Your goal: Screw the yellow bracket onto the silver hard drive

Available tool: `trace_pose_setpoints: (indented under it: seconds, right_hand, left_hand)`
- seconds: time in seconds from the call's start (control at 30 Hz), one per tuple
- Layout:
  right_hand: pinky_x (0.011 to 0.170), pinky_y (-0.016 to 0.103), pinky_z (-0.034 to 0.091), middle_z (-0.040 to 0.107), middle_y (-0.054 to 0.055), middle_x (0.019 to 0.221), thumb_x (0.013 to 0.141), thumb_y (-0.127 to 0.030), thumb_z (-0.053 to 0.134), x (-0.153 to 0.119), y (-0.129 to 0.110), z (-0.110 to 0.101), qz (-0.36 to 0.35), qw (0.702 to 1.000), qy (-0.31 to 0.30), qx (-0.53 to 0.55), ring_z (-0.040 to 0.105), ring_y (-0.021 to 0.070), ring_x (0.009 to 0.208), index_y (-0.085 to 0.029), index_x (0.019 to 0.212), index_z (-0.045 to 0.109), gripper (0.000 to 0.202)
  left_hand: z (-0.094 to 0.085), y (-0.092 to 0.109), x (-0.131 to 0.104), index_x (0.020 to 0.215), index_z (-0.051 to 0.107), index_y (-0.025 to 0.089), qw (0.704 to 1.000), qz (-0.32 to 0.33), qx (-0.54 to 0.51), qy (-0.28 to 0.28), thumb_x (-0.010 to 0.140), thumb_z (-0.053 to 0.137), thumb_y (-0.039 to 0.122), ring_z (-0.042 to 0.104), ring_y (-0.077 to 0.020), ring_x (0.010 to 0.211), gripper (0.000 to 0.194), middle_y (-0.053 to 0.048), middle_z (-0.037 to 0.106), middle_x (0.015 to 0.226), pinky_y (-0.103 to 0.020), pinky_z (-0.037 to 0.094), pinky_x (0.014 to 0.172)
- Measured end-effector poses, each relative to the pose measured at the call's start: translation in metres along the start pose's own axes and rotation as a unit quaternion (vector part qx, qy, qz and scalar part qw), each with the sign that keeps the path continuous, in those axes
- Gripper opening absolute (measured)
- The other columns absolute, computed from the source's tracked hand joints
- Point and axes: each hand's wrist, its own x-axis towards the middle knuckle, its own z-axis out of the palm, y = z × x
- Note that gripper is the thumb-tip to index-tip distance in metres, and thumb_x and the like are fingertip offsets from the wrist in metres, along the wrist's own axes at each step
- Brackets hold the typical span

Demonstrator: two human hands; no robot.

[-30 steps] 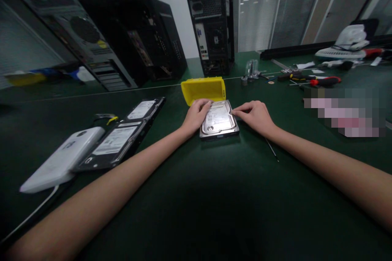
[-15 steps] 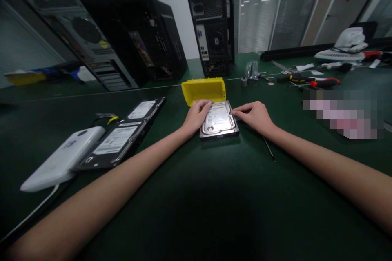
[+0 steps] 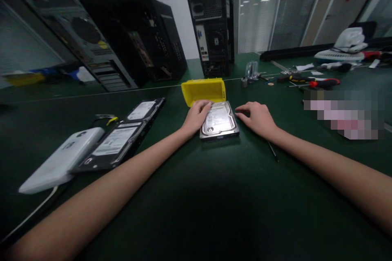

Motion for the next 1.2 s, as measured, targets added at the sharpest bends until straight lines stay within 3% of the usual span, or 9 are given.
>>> trace_pose_setpoints:
  seconds: [0.13,0.33,0.9,1.2]
  right_hand:
    - [0.082,0.043,0.042,0.064,0.009,0.106,0.086,-0.034,0.050,-0.0008,0.0042,0.0000,-0.064,0.993,-0.041,-0.089,0.056,0.0257,0.099,-0.021,0.108,0.070,0.033]
    - [0.084,0.042,0.035,0.065,0.006,0.101,0.088,-0.030,0.048,-0.0051,0.0002,-0.0012,-0.128,0.981,-0.037,-0.144,0.055,0.0244,0.096,-0.022,0.100,0.072,0.028]
    - [0.083,0.039,0.039,0.066,0.004,0.093,0.083,-0.030,0.052,-0.0047,-0.0012,-0.0002,-0.075,0.992,-0.022,-0.095,0.058,0.0210,0.089,-0.019,0.089,0.067,0.019]
    - [0.079,0.039,0.043,0.067,0.007,0.092,0.084,-0.032,0.050,-0.0035,-0.0014,-0.0004,-0.064,0.996,-0.021,-0.066,0.059,0.0212,0.086,-0.019,0.092,0.070,0.025]
  left_hand:
    - [0.0000,-0.0005,0.0004,0.103,0.063,0.014,1.000,0.003,0.000,-0.001,0.093,0.042,0.028,0.053,-0.0196,0.109,0.026,-0.010,0.064,0.110,-0.034,0.040,0.099]
    - [-0.0005,0.0007,0.0002,0.102,0.063,0.015,1.000,0.000,0.006,0.000,0.093,0.043,0.027,0.054,-0.0194,0.109,0.025,-0.009,0.064,0.109,-0.034,0.040,0.099]
    - [-0.0016,0.0021,-0.0014,0.102,0.063,0.015,1.000,-0.005,-0.005,-0.001,0.093,0.042,0.028,0.053,-0.0202,0.110,0.026,-0.010,0.063,0.111,-0.035,0.040,0.100]
    - [-0.0019,0.0031,-0.0020,0.101,0.063,0.017,1.000,-0.004,-0.004,0.001,0.093,0.042,0.027,0.054,-0.0198,0.109,0.024,-0.009,0.063,0.108,-0.035,0.040,0.100]
